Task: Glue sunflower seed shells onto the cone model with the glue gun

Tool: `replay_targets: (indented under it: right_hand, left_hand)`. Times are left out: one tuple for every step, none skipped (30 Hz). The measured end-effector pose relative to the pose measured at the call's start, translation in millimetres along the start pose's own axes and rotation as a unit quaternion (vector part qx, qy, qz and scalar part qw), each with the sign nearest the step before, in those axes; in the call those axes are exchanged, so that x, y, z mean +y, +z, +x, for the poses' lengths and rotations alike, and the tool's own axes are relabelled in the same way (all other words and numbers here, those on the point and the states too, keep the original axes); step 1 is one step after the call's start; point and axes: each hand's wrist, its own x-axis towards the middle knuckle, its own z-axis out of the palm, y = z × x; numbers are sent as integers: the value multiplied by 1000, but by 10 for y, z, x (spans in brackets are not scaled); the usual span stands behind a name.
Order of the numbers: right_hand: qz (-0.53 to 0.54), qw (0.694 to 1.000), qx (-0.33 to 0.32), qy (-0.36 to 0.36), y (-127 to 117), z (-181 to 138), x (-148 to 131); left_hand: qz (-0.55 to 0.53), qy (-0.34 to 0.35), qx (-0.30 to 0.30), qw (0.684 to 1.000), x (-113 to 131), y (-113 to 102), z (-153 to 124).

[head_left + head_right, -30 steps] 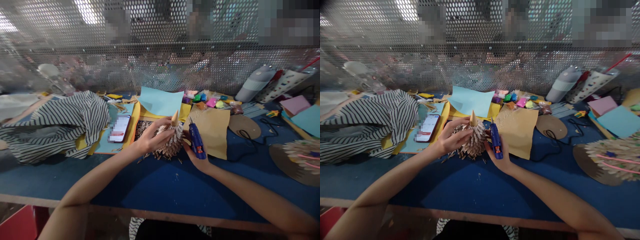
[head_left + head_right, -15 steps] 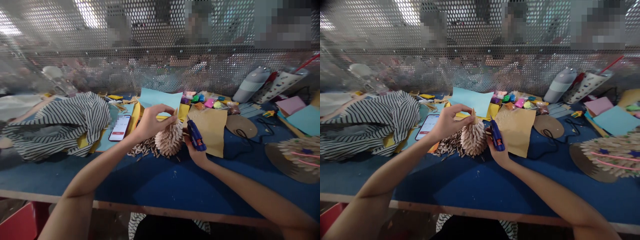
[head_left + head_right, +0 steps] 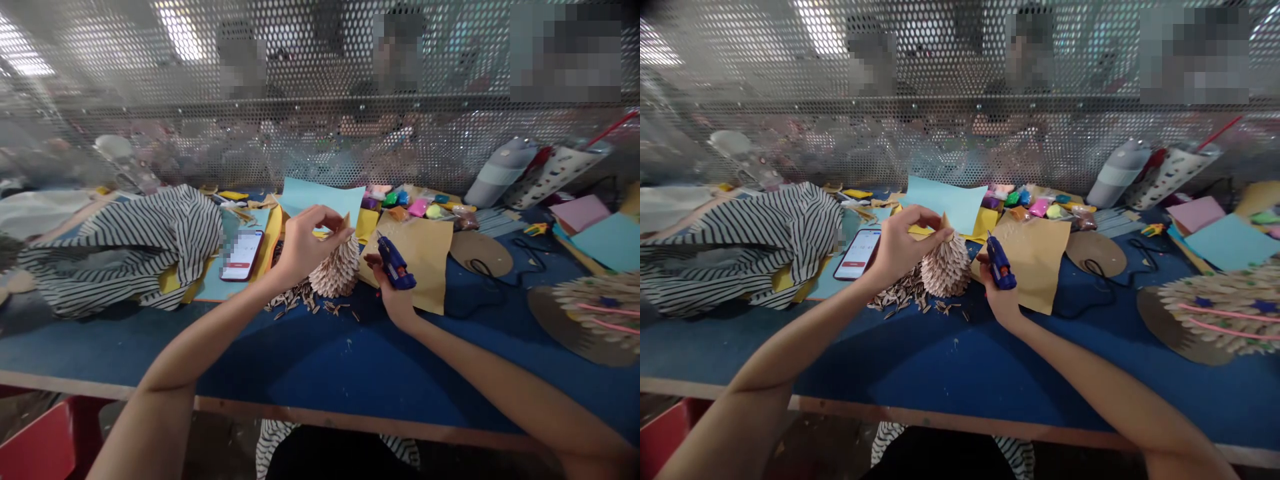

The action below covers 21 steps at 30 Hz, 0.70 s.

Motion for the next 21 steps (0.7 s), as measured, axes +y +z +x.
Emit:
replay_targets:
  right_hand:
    - [8, 1000, 2, 3, 7, -3, -8]
    - [13, 1000, 4, 4, 11, -5, -16]
    - [14, 1000, 4, 4, 13, -5, -22]
    - [12, 1000, 4, 4, 12, -4, -24]
    - [8, 1000, 4, 4, 10, -2, -23]
    - [5, 1000, 4, 5, 8, 1, -17]
    - [3, 1000, 3, 7, 5, 5, -7]
    - [2, 1000, 0, 8, 4, 8, 7]
    - [2, 1000, -4, 10, 3, 10, 22]
    - [3, 1000, -9, 11, 3, 12, 36]
    - [6, 1000, -14, 13, 4, 12, 48]
    - [9, 1000, -18, 16, 5, 11, 56]
    - [11, 1000, -22, 19, 8, 9, 58]
    - [12, 999, -24, 21, 10, 5, 55]
    - [11, 999, -25, 23, 13, 2, 46]
    - [8, 999, -24, 23, 15, -2, 34]
    - [3, 999, -23, 23, 17, -6, 19]
    - [-3, 1000, -20, 23, 18, -9, 3]
    - [-8, 1000, -18, 23, 19, -12, -12]
    - [-11, 1000, -17, 23, 20, -14, -24]
    - [-13, 1000, -16, 22, 21, -16, -35]
  left_hand:
    - [-7, -5, -4, 1000, -23, 5, -7]
    - [-16, -13, -11, 1000, -48, 3, -12]
    - [-28, -24, -15, 999, -75, -5, -19]
    - [-38, -35, -19, 998, -103, -18, -31]
    - [-46, -44, -21, 998, -131, -35, -48]
    - [-48, -49, -19, 997, -158, -54, -73]
    - [-47, -45, -15, 998, -182, -72, -105]
    - [-39, -31, -9, 999, -202, -88, -144]
    - [-32, -9, -2, 999, -217, -101, -186]
    - [-25, 23, 3, 999, -228, -108, -230]
    - [-14, 58, 5, 998, -235, -112, -271]
    - [-2, 88, 6, 996, -239, -111, -309]
    - [9, 119, 9, 993, -243, -108, -340]
    - [20, 146, 9, 989, -247, -103, -364]
    - [32, 170, 9, 985, -252, -99, -382]
    - [44, 190, 8, 981, -261, -96, -394]
    - [57, 206, 5, 977, -271, -95, -401]
    - [69, 217, 2, 974, -284, -96, -406]
    - [80, 226, -1, 971, -297, -99, -409]
    - [90, 233, -3, 968, -309, -103, -411]
    - [99, 239, -6, 966, -320, -107, -413]
